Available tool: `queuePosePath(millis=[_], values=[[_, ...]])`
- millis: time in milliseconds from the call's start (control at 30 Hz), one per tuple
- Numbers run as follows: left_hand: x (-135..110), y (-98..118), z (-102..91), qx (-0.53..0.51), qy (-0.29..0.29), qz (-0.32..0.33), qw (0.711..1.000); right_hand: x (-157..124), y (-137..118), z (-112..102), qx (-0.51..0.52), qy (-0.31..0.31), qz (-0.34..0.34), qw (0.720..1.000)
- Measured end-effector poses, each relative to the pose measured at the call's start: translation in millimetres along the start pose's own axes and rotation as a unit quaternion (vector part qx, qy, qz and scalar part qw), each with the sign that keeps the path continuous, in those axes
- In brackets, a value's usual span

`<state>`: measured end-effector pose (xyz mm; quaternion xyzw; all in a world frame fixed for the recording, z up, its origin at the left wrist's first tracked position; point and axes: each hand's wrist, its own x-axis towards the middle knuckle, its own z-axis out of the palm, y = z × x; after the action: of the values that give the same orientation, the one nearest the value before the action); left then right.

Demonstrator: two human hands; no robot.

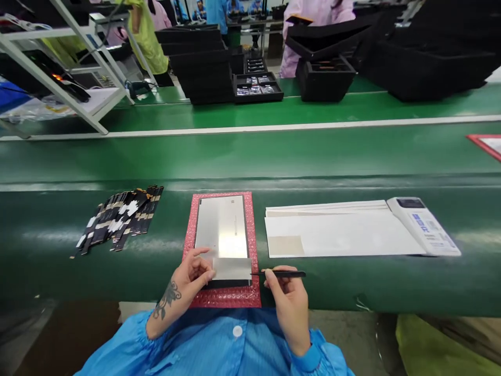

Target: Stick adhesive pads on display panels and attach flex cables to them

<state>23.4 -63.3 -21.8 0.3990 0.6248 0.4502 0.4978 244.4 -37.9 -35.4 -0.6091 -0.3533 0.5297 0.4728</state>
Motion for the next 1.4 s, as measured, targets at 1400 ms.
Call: queuePosePath(millis=[1400], values=[[-22, -4, -6.2, 0.245, 0.025, 0.034, 0.969, -14, 15, 0, -0.141, -0.05, -0.093, 0.984]])
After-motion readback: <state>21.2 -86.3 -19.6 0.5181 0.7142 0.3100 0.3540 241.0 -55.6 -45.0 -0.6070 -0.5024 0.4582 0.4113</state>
